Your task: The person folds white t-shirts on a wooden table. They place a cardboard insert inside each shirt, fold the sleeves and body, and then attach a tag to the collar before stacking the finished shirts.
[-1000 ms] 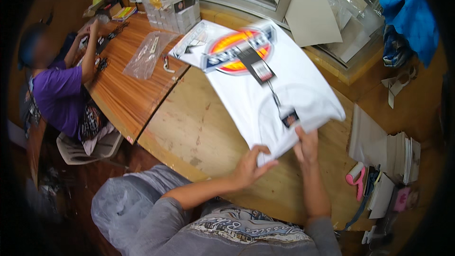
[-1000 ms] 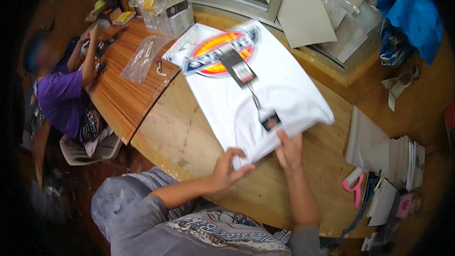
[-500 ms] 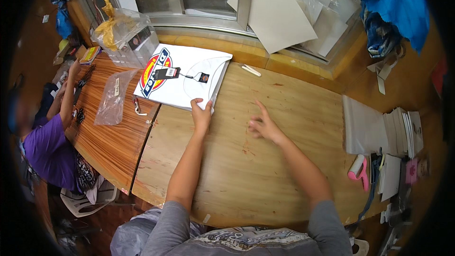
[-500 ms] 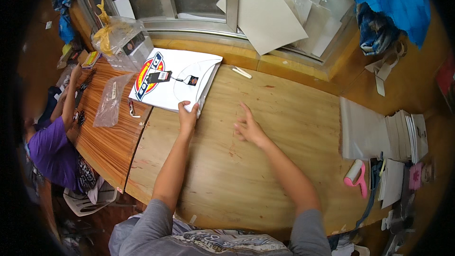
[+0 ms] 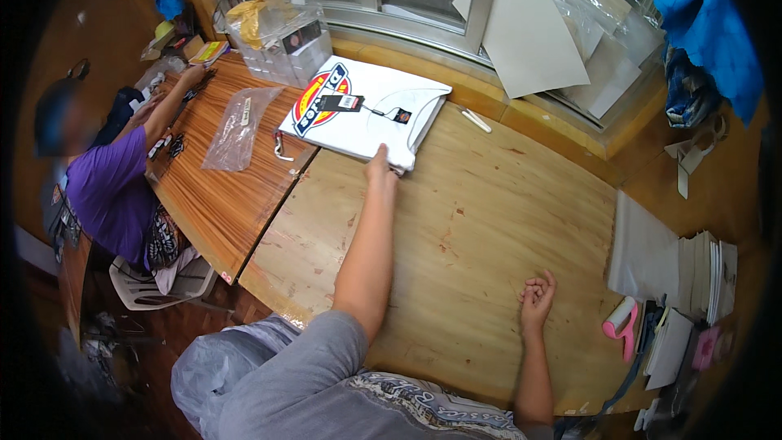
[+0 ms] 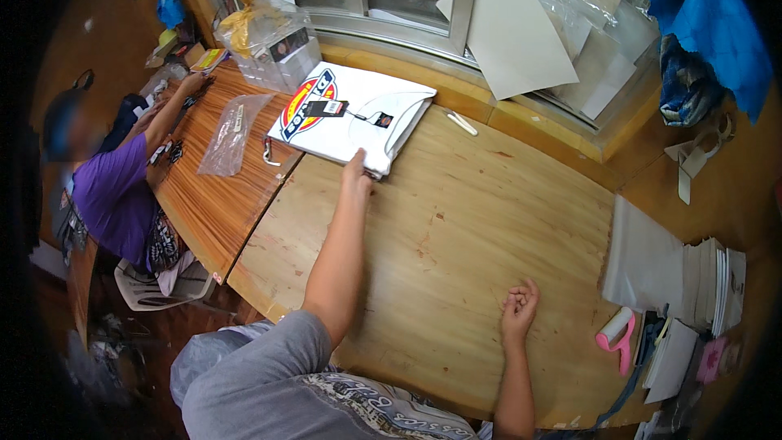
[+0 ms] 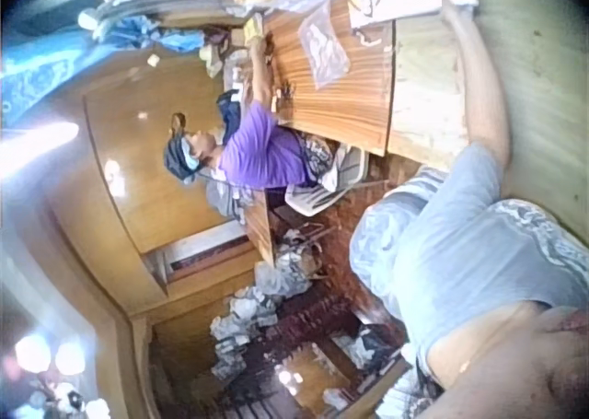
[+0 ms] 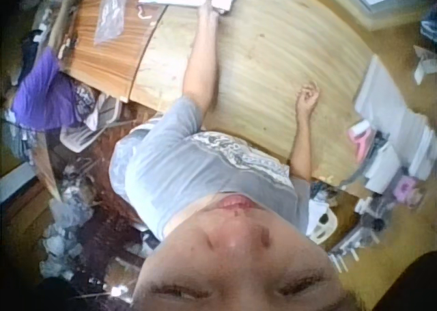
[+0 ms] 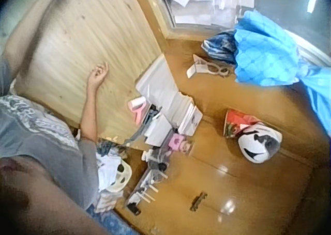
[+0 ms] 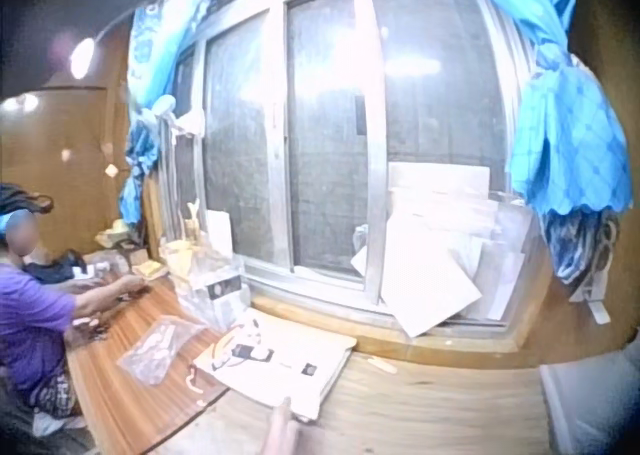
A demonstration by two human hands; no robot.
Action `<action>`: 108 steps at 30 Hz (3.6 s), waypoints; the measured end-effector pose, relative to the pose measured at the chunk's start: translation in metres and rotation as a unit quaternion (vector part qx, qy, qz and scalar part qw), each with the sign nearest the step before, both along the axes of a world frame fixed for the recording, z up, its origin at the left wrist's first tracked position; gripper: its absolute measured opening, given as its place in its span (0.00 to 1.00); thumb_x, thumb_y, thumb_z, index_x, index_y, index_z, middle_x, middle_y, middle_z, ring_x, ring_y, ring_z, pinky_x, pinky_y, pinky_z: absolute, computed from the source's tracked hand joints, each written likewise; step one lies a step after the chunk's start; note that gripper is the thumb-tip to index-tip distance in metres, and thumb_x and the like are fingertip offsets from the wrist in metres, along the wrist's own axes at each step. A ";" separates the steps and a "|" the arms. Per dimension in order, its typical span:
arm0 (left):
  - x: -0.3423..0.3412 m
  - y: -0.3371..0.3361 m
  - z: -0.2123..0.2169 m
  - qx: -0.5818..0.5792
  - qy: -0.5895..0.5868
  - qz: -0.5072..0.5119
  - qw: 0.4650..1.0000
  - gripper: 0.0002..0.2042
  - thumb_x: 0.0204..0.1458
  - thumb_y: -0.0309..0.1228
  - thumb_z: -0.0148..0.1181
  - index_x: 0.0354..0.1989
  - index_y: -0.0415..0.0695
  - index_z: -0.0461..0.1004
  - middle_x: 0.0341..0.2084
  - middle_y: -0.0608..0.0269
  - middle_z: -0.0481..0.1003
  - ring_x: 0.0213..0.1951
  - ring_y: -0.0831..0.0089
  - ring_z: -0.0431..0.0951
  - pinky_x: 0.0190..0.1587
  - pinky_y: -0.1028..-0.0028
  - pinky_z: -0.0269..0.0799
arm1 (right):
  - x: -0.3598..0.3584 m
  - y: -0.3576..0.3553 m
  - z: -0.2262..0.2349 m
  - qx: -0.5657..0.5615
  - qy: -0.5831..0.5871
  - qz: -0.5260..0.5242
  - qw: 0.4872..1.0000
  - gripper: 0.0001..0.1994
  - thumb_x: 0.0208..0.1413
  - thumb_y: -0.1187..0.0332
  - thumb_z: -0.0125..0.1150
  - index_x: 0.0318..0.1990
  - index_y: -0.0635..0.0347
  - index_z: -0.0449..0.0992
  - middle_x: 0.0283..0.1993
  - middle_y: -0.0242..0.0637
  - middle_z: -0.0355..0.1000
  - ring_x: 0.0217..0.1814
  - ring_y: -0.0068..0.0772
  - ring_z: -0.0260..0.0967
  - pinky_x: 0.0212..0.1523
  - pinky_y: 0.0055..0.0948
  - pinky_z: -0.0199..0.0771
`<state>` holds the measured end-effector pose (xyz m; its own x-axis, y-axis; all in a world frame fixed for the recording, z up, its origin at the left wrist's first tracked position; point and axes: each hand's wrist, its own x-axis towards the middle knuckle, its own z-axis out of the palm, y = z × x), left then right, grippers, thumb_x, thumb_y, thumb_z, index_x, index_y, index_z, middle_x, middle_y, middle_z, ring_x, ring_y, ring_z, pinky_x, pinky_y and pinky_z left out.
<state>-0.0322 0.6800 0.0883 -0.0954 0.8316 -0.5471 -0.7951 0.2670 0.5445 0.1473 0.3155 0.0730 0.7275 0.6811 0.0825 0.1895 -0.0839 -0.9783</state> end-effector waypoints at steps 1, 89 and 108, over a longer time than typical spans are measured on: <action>0.011 -0.003 0.006 -0.006 0.021 0.006 1.000 0.15 0.48 0.25 0.51 0.43 0.28 0.62 0.39 0.47 0.66 0.39 0.62 0.70 0.38 0.67 0.69 | 0.001 -0.002 0.001 0.004 0.007 -0.003 1.000 0.23 0.49 0.83 0.40 0.54 0.57 0.51 0.34 0.34 0.59 0.26 0.18 0.57 0.26 0.15 0.64; -0.214 0.166 0.036 0.209 0.832 -0.238 0.456 0.09 0.45 0.29 0.51 0.29 0.36 0.73 0.27 0.46 0.72 0.31 0.53 0.72 0.35 0.63 0.65 | -0.080 0.415 0.015 -0.074 0.057 0.072 0.993 0.15 0.38 0.68 0.61 0.36 0.67 0.73 0.30 0.45 0.72 0.24 0.34 0.70 0.28 0.26 0.69; -0.204 0.215 0.002 0.182 0.634 -0.273 0.700 0.11 0.40 0.29 0.60 0.29 0.36 0.70 0.21 0.57 0.72 0.22 0.66 0.70 0.27 0.70 0.66 | -0.094 0.442 0.015 0.151 0.580 0.226 0.768 0.19 0.38 0.85 0.41 0.43 0.75 0.57 0.44 0.52 0.61 0.46 0.43 0.62 0.48 0.37 0.63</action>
<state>-0.2362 0.8950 0.0902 0.0737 0.9959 -0.0528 0.5564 0.0028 0.8309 0.0535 0.7580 0.0877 0.1248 0.9629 -0.2392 -0.8814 -0.0031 -0.4723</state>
